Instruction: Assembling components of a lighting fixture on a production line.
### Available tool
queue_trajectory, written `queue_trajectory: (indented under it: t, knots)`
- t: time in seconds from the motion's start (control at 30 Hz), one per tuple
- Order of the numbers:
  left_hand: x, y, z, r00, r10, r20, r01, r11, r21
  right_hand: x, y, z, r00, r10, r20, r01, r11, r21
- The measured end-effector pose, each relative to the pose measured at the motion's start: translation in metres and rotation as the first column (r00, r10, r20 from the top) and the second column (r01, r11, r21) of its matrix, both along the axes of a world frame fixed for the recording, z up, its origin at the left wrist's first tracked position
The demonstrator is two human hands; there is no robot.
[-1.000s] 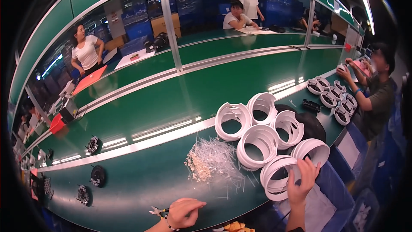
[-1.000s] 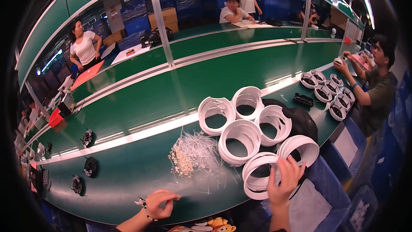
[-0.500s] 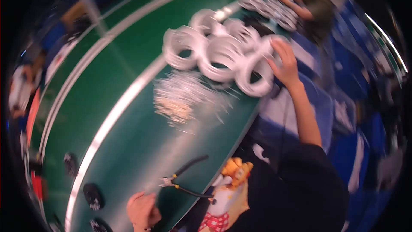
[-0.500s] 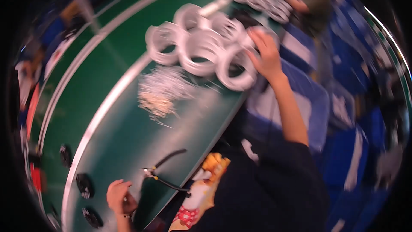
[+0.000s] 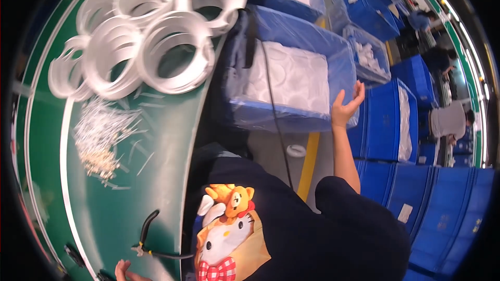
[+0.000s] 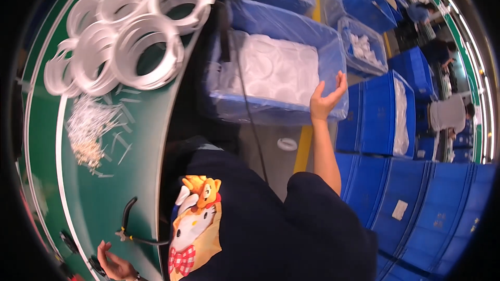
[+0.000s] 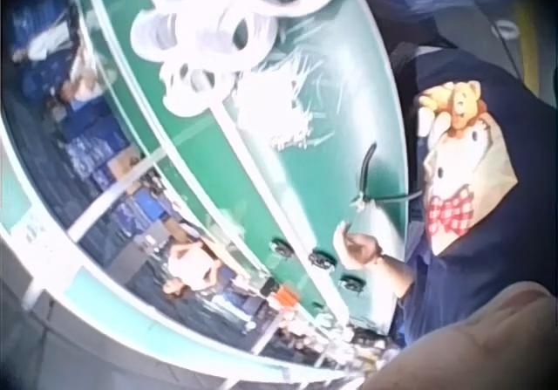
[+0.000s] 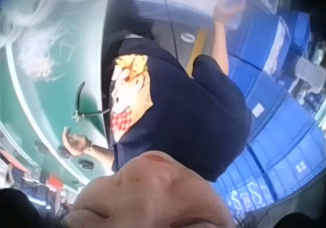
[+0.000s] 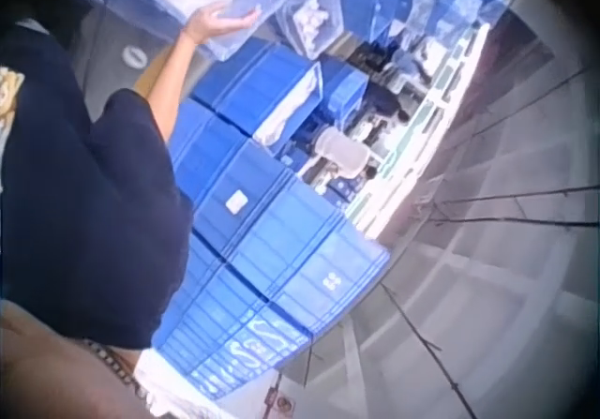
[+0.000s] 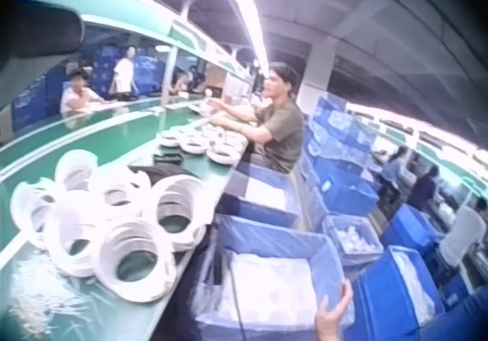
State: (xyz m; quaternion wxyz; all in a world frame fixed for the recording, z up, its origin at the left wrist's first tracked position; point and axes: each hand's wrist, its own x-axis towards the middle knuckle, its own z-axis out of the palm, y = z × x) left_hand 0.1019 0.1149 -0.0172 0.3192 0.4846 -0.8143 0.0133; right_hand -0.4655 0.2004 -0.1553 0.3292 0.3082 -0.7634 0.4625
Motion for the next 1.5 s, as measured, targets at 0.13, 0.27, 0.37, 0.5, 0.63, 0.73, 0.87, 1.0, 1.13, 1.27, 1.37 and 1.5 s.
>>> queue_trajectory:
  t: [0.13,0.27,0.37,0.5,0.63,0.73,0.87,1.0,1.13,1.27,1.37,1.5]
  knots:
    - [-0.037,-0.013,0.007,0.990,-0.121,-0.072,0.119,0.992,-0.044,-0.009,0.093,-0.116,0.941,-0.304,0.147,0.259,0.930,0.262]
    - [-0.055,-0.020,0.004,0.983,-0.179,0.044,0.179,0.984,0.006,0.058,0.139,-0.169,0.842,-0.449,0.298,0.135,0.711,0.690]
    - [-0.066,-0.029,0.007,0.964,-0.201,0.174,0.192,0.979,0.069,0.097,0.173,-0.203,0.573,-0.599,0.559,-0.030,0.666,0.745]
    - [-0.062,-0.037,0.001,0.928,-0.331,-0.172,0.341,0.939,0.033,0.120,0.164,-0.224,-0.258,-0.647,0.717,-0.611,0.684,0.398]
    - [-0.072,-0.029,0.019,0.997,-0.022,0.076,0.012,0.991,0.130,0.121,0.162,-0.229,0.548,-0.543,0.636,-0.475,0.423,0.771]
    - [-0.065,-0.040,0.018,0.994,0.004,0.113,-0.018,0.992,0.127,0.070,0.115,-0.183,0.593,-0.499,0.632,0.201,0.852,0.484]
    - [-0.043,-0.055,0.005,0.990,-0.143,0.000,0.143,0.990,-0.010,-0.045,0.060,-0.114,0.813,-0.118,0.570,0.207,0.974,-0.093]
    - [-0.024,-0.056,0.008,0.997,-0.072,-0.008,0.071,0.996,-0.058,0.017,-0.056,0.009,0.960,0.186,0.208,-0.164,0.979,-0.119]
    - [0.015,-0.065,0.007,0.995,0.059,0.080,-0.048,0.990,-0.132,0.066,-0.109,0.042,0.841,0.526,-0.125,-0.540,0.829,-0.144]
    - [0.098,-0.122,0.015,0.899,0.427,0.098,-0.409,0.898,-0.164,0.132,-0.144,0.066,0.477,0.858,-0.188,-0.787,0.513,0.344]
    - [0.217,-0.151,0.008,0.673,0.740,0.014,-0.739,0.673,-0.035,0.272,-0.191,0.137,-0.222,0.974,-0.035,-0.952,-0.209,0.223]
    - [0.283,-0.207,-0.036,0.145,0.973,0.181,-0.974,0.108,0.201,0.343,-0.191,0.153,-0.469,0.873,0.133,-0.857,-0.486,0.172]
